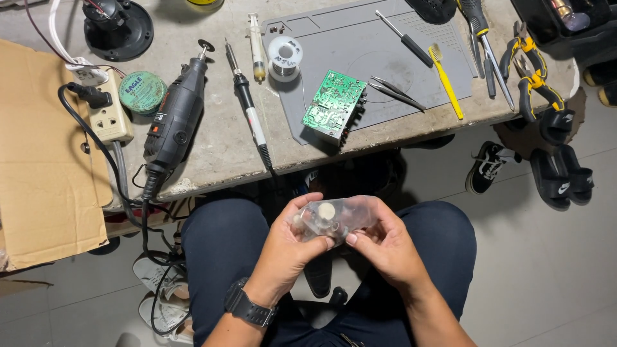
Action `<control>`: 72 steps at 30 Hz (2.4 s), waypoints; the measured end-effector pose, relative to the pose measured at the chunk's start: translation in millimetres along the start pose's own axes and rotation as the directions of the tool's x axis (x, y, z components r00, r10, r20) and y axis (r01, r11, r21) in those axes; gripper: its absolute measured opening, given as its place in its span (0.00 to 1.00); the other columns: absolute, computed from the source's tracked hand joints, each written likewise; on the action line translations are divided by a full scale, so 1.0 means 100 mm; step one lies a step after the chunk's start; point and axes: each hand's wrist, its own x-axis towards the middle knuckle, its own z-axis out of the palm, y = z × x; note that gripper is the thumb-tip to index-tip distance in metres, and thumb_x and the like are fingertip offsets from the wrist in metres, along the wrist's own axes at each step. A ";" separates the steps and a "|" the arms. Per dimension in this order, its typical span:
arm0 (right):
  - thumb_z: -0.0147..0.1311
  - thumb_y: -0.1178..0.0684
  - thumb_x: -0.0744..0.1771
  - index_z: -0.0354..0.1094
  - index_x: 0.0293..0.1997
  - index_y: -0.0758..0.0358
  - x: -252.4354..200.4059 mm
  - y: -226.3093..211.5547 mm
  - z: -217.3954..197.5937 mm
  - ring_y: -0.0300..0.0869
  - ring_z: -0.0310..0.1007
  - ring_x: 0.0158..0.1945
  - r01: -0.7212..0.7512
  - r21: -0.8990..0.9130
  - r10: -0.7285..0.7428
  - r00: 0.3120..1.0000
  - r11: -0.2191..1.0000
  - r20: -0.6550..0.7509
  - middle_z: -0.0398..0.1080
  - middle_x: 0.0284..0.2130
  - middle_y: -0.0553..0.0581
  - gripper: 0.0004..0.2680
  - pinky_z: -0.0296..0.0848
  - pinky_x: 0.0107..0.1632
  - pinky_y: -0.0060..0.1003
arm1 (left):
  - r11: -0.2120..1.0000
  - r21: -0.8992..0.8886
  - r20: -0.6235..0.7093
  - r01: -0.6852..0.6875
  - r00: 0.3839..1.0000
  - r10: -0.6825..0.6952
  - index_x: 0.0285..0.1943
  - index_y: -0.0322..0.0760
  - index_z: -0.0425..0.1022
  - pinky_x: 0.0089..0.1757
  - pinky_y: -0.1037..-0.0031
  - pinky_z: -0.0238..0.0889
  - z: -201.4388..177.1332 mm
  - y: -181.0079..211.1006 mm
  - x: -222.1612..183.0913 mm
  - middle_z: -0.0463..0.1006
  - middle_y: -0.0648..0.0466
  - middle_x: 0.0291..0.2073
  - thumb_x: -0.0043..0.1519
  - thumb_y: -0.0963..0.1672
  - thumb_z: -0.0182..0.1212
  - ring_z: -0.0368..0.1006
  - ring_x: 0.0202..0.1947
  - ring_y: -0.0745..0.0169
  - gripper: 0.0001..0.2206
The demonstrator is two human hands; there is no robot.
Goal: Preparing a rotary tool by searching for and selecting components from a parts box on a repair bench.
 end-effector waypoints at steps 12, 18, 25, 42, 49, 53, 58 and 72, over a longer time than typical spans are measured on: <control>0.68 0.62 0.68 0.76 0.67 0.61 -0.01 -0.04 0.04 0.40 0.86 0.51 -0.038 0.103 0.044 0.998 0.994 -0.051 0.85 0.50 0.56 0.17 0.88 0.54 0.37 | 0.998 -0.058 0.076 0.024 0.997 -0.019 0.71 0.37 0.79 0.56 0.69 0.80 -0.04 -0.06 0.02 0.87 0.49 0.54 0.55 0.32 0.77 0.83 0.52 0.60 0.32; 0.65 0.57 0.70 0.76 0.65 0.64 0.02 -0.10 0.07 0.37 0.84 0.48 -0.007 0.071 0.006 1.000 0.997 0.011 0.85 0.46 0.54 0.14 0.85 0.54 0.35 | 0.995 -0.102 0.088 0.005 0.996 0.004 0.73 0.36 0.78 0.60 0.66 0.80 -0.02 0.00 -0.01 0.89 0.47 0.58 0.57 0.35 0.77 0.86 0.55 0.56 0.31; 0.63 0.59 0.71 0.70 0.73 0.67 0.00 0.00 0.01 0.47 0.86 0.54 -0.032 0.256 0.048 0.997 0.966 -0.057 0.86 0.53 0.64 0.19 0.85 0.59 0.42 | 0.995 -0.028 0.106 -0.092 0.990 0.094 0.75 0.36 0.76 0.59 0.68 0.82 0.03 -0.03 -0.01 0.89 0.49 0.58 0.64 0.39 0.76 0.87 0.57 0.60 0.28; 0.68 0.61 0.68 0.72 0.69 0.65 -0.01 -0.10 0.06 0.46 0.87 0.52 -0.111 0.236 0.124 0.991 0.965 -0.041 0.87 0.50 0.63 0.19 0.86 0.57 0.41 | 0.998 0.059 0.033 -0.011 0.999 0.009 0.74 0.40 0.79 0.51 0.68 0.83 0.04 0.09 -0.07 0.92 0.46 0.49 0.58 0.39 0.80 0.87 0.47 0.59 0.32; 0.69 0.57 0.69 0.73 0.67 0.63 -0.03 -0.07 0.05 0.43 0.86 0.52 -0.085 0.200 0.088 0.996 0.976 -0.009 0.85 0.50 0.59 0.18 0.84 0.57 0.39 | 0.985 0.172 0.014 0.017 1.000 -0.020 0.74 0.43 0.80 0.50 0.71 0.83 0.03 0.11 -0.07 0.91 0.50 0.44 0.57 0.41 0.81 0.86 0.45 0.64 0.31; 0.69 0.59 0.69 0.72 0.67 0.63 -0.04 -0.04 0.03 0.43 0.86 0.53 -0.069 0.216 0.071 0.998 0.974 0.003 0.85 0.50 0.60 0.18 0.85 0.58 0.40 | 0.993 0.119 0.038 -0.026 0.999 0.021 0.74 0.39 0.80 0.52 0.69 0.83 0.02 0.08 -0.05 0.92 0.50 0.48 0.56 0.40 0.81 0.87 0.48 0.62 0.32; 0.68 0.59 0.69 0.72 0.68 0.62 -0.04 -0.05 0.02 0.42 0.84 0.51 -0.070 0.217 0.072 0.997 0.974 -0.002 0.84 0.47 0.59 0.18 0.84 0.57 0.39 | 0.995 0.098 0.027 -0.036 0.999 0.033 0.74 0.37 0.82 0.54 0.68 0.83 0.02 0.06 -0.05 0.93 0.49 0.48 0.58 0.40 0.80 0.87 0.48 0.61 0.30; 0.69 0.58 0.69 0.82 0.55 0.63 0.01 -0.06 0.06 0.38 0.84 0.42 -0.075 0.021 0.077 0.989 0.997 -0.124 0.86 0.40 0.54 0.09 0.85 0.49 0.34 | 0.976 -0.217 0.015 0.036 0.999 -0.033 0.69 0.25 0.85 0.56 0.60 0.81 0.02 0.06 -0.02 0.91 0.39 0.56 0.74 0.46 0.56 0.87 0.56 0.46 0.22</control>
